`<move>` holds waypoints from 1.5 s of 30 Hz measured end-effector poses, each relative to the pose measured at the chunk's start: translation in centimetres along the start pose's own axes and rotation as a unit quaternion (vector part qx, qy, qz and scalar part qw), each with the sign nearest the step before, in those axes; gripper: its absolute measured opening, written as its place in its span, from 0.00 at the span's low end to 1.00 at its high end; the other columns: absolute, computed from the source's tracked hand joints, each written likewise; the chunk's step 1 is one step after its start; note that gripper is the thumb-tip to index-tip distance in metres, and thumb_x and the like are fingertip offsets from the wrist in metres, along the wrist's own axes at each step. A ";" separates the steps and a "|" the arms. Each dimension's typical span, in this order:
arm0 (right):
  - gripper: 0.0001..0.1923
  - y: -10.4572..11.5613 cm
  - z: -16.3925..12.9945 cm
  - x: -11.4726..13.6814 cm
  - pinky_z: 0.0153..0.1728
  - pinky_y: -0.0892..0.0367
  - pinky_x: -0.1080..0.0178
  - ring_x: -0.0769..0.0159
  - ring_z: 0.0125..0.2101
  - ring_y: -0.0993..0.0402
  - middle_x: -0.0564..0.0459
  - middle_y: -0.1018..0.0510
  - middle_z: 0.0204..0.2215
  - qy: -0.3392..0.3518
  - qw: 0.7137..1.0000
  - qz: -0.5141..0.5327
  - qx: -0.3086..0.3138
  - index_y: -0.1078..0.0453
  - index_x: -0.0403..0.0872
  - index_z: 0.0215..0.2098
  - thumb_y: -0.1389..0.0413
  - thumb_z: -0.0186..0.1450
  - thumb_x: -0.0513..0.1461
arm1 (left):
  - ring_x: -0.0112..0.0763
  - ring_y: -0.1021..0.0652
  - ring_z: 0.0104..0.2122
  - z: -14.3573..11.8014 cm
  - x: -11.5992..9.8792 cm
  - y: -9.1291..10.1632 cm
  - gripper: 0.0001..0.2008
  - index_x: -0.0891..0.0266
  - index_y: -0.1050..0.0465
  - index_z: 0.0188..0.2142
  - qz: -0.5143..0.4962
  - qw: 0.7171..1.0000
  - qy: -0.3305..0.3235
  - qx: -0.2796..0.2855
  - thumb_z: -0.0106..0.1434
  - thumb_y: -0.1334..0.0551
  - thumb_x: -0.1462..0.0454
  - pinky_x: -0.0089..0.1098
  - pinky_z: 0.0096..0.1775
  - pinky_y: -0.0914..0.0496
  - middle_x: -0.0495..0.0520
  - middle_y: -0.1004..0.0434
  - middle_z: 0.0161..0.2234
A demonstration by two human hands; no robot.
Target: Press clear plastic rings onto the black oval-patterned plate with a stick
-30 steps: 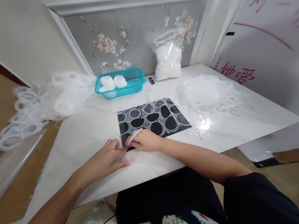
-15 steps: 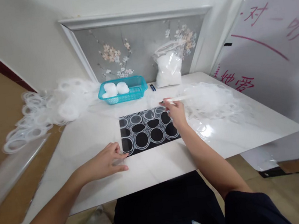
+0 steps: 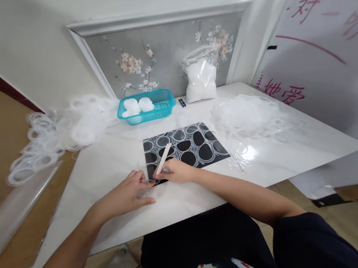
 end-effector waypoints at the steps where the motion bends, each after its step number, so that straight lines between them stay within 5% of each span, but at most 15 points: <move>1: 0.08 0.0 0.0 0.1 0.45 0.29 0.59 0.61 0.41 0.21 0.50 0.17 0.39 0.004 1.000 -0.018 0.000 0.22 0.47 0.40 0.43 0.66 0.39 | 0.46 0.33 0.46 0.0 0.0 0.0 0.25 0.56 0.25 0.53 0.003 1.000 0.001 -0.003 0.62 0.40 0.46 0.39 0.48 0.36 0.58 0.32 0.40; 13: 0.11 -1.7 -0.9 2.8 0.33 0.33 0.66 0.61 0.45 0.28 0.47 0.20 0.37 0.130 0.923 -0.360 0.031 0.25 0.48 0.46 0.48 0.70 0.36 | 0.44 0.33 0.45 0.0 0.5 0.2 0.21 0.57 0.21 0.46 -0.015 1.000 0.013 0.002 0.62 0.39 0.47 0.38 0.49 0.37 0.58 0.30 0.41; 21: 0.10 -0.4 0.6 1.8 0.45 0.31 0.59 0.61 0.43 0.25 0.50 0.18 0.40 0.091 0.982 -0.163 -0.004 0.24 0.49 0.42 0.49 0.70 0.37 | 0.44 0.33 0.45 0.1 0.7 0.4 0.22 0.59 0.21 0.46 -0.037 0.999 0.007 0.002 0.62 0.40 0.47 0.37 0.47 0.37 0.58 0.31 0.39; 29: 0.10 0.8 0.5 0.9 0.47 0.31 0.60 0.62 0.42 0.23 0.48 0.19 0.40 0.082 0.995 -0.029 -0.058 0.25 0.46 0.41 0.48 0.69 0.39 | 0.44 0.32 0.46 0.0 1.1 0.4 0.23 0.58 0.22 0.47 -0.045 0.999 0.023 0.003 0.62 0.40 0.47 0.36 0.47 0.36 0.57 0.32 0.39; 34: 0.12 2.0 0.6 0.8 0.46 0.31 0.59 0.62 0.41 0.23 0.49 0.19 0.39 0.067 0.991 -0.053 -0.107 0.25 0.47 0.41 0.50 0.70 0.40 | 0.44 0.31 0.46 -0.1 1.4 0.5 0.24 0.61 0.21 0.45 -0.068 0.997 0.026 0.007 0.62 0.40 0.46 0.36 0.48 0.36 0.57 0.31 0.39; 37: 0.12 5.5 0.7 0.6 0.48 0.32 0.57 0.59 0.43 0.24 0.48 0.19 0.42 0.044 0.972 -0.150 -0.176 0.24 0.50 0.41 0.51 0.68 0.37 | 0.43 0.30 0.46 -0.2 1.8 0.7 0.22 0.59 0.20 0.42 -0.088 0.995 0.038 0.010 0.61 0.40 0.46 0.35 0.47 0.35 0.56 0.29 0.40; 40: 0.13 12.6 -0.9 -0.3 0.49 0.33 0.55 0.58 0.42 0.24 0.46 0.19 0.41 -0.010 0.913 -0.217 -0.344 0.25 0.49 0.40 0.52 0.67 0.37 | 0.43 0.29 0.45 -0.4 2.5 1.0 0.21 0.58 0.20 0.38 -0.087 0.995 0.051 0.012 0.62 0.41 0.46 0.35 0.46 0.35 0.55 0.29 0.40; 43: 0.13 18.2 -3.8 -1.8 0.44 0.32 0.56 0.60 0.38 0.24 0.46 0.19 0.36 -0.036 0.857 -0.154 -0.491 0.26 0.46 0.38 0.50 0.67 0.42 | 0.42 0.29 0.43 -0.5 3.0 1.2 0.22 0.58 0.20 0.36 -0.082 0.995 0.056 0.014 0.63 0.43 0.45 0.35 0.43 0.35 0.55 0.30 0.37; 45: 0.13 19.5 -5.1 -3.4 0.34 0.31 0.62 0.62 0.35 0.23 0.47 0.20 0.32 -0.053 0.847 -0.026 -0.529 0.27 0.45 0.36 0.46 0.63 0.46 | 0.41 0.28 0.42 -0.3 2.9 1.3 0.21 0.58 0.20 0.35 -0.081 0.996 0.045 0.011 0.63 0.43 0.45 0.35 0.43 0.34 0.55 0.30 0.37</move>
Point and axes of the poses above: each hand's wrist, its own z-axis towards the middle knuckle, its own y-axis out of the back of the hand, x = y × z, the point moved 9 cm from there along z, towards the middle knuckle
